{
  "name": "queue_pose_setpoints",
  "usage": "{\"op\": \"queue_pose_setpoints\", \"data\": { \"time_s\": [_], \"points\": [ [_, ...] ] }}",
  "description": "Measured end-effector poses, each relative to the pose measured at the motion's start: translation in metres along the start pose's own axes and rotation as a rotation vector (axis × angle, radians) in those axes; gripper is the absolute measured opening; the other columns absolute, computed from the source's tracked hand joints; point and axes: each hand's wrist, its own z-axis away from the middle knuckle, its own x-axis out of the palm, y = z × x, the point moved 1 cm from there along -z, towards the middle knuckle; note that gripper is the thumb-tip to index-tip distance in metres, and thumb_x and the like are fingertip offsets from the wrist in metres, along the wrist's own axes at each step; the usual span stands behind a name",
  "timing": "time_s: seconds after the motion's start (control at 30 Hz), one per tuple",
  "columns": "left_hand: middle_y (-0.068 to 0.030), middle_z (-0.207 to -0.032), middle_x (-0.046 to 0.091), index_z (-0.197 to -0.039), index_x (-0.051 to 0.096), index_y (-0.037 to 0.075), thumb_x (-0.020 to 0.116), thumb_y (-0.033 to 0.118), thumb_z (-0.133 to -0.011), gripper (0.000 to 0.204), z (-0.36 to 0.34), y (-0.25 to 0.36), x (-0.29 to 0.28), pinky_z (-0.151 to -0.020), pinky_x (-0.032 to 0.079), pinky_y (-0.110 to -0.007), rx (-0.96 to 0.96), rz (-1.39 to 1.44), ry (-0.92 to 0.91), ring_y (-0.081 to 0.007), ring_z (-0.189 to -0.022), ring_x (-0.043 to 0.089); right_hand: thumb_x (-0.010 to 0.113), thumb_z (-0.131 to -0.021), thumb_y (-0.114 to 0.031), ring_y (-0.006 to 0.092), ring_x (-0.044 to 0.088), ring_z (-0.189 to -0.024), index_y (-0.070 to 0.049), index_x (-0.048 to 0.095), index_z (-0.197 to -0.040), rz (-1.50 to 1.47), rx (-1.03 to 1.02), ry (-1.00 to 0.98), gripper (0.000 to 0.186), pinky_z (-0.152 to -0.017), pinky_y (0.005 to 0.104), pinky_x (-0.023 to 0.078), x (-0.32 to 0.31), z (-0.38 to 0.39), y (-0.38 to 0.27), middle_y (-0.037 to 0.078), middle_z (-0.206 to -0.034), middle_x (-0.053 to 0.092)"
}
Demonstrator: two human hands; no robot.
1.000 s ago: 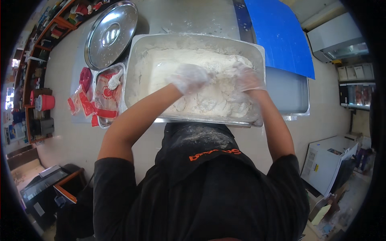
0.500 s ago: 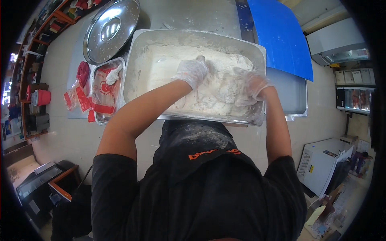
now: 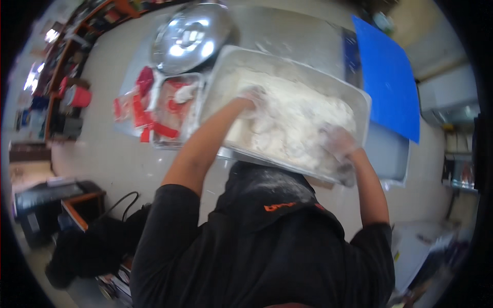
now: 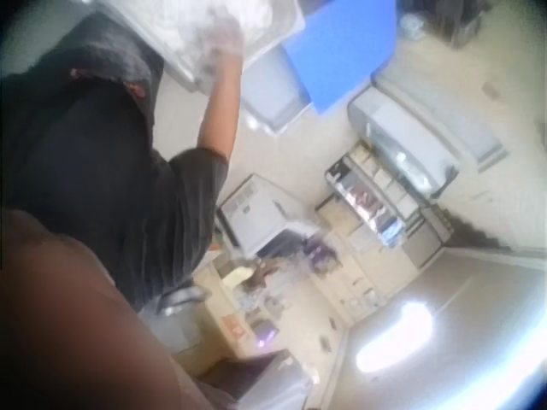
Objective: The person uses shears to cut open plastic bags containing raw chicken, places the chicken into a container of flour, and then uses gloved hands to coat the pieces in flour and dip them into a container of water.
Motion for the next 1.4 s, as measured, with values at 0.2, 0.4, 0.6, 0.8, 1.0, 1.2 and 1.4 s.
{"op": "queue_pose_setpoints", "data": {
  "time_s": [0.2, 0.4, 0.6, 0.8, 1.0, 1.2, 1.4],
  "points": [
    [-0.0176, -0.105, 0.066, -0.099, 0.067, 0.006, 0.059, 0.027, -0.078, 0.031, -0.003, -0.028, 0.026, -0.082, 0.051, -0.043, 0.141, 0.234, 0.547, -0.0318, -0.098, 0.064, 0.071, -0.07, -0.023, 0.0343, 0.062, -0.099, -0.007, 0.061, -0.118, 0.178, -0.03, 0.101, 0.051, -0.087, 0.0418, 0.05, 0.013, -0.015, 0.021, 0.018, -0.104, 0.066],
    [-0.0183, -0.081, 0.067, -0.076, 0.07, 0.007, 0.067, 0.009, -0.067, 0.01, 0.08, 0.138, -0.083, -0.069, 0.054, -0.042, -0.134, 0.116, 0.678, -0.0337, -0.081, 0.068, 0.068, -0.073, -0.021, 0.038, 0.061, -0.094, -0.004, 0.061, -0.1, -0.141, 0.237, 0.439, 0.032, -0.085, 0.0417, 0.048, -0.091, 0.037, -0.083, 0.02, -0.095, 0.064],
    [-0.0176, -0.08, 0.069, -0.078, 0.072, 0.005, 0.066, 0.01, -0.069, 0.011, 0.068, 0.159, -0.087, -0.065, 0.055, -0.041, -0.09, 0.221, 0.469, -0.0332, -0.079, 0.069, 0.068, -0.075, -0.026, 0.0388, 0.06, -0.093, -0.001, 0.063, -0.095, 0.124, 0.067, 0.52, 0.033, -0.083, 0.0445, 0.046, -0.055, -0.031, -0.052, 0.022, -0.094, 0.064],
    [-0.0163, -0.083, 0.07, -0.083, 0.073, 0.006, 0.069, 0.013, -0.071, 0.014, 0.072, 0.188, -0.09, -0.071, 0.055, -0.039, -0.086, 0.234, 0.387, -0.032, -0.083, 0.069, 0.074, -0.072, -0.027, 0.0368, 0.06, -0.098, 0.0, 0.066, -0.093, 0.281, 0.196, 0.444, 0.035, -0.082, 0.0457, 0.047, -0.045, -0.038, -0.053, 0.023, -0.096, 0.064],
    [-0.0179, -0.09, 0.07, -0.086, 0.072, 0.004, 0.068, 0.014, -0.069, 0.02, 0.081, 0.18, -0.074, -0.077, 0.054, -0.042, -0.053, 0.153, 0.452, -0.0317, -0.088, 0.069, 0.07, -0.075, -0.018, 0.0362, 0.058, -0.106, -0.001, 0.061, -0.109, 0.201, 0.145, 0.396, 0.039, -0.091, 0.045, 0.045, -0.058, -0.03, -0.094, 0.023, -0.108, 0.062],
    [-0.0106, -0.08, 0.069, -0.076, 0.074, 0.013, 0.066, 0.021, -0.071, 0.012, 0.104, 0.082, -0.098, -0.068, 0.053, -0.038, 0.109, -0.115, 0.213, -0.0277, -0.073, 0.066, 0.069, -0.071, -0.021, 0.0362, 0.058, -0.101, -0.007, 0.062, -0.106, 0.298, -0.141, 0.235, 0.038, -0.087, 0.0458, 0.046, -0.09, -0.064, -0.151, 0.02, -0.102, 0.062],
    [-0.0146, -0.094, 0.068, -0.094, 0.072, 0.01, 0.058, 0.016, -0.08, 0.02, 0.078, -0.026, -0.102, -0.08, 0.052, -0.036, -0.032, -0.311, 0.314, -0.0278, -0.085, 0.066, 0.064, -0.077, -0.008, 0.0321, 0.062, -0.098, -0.01, 0.065, -0.105, 0.133, -0.215, -0.264, 0.027, -0.083, 0.0411, 0.049, -0.116, -0.173, -0.203, 0.016, -0.1, 0.065]
  ]
}}
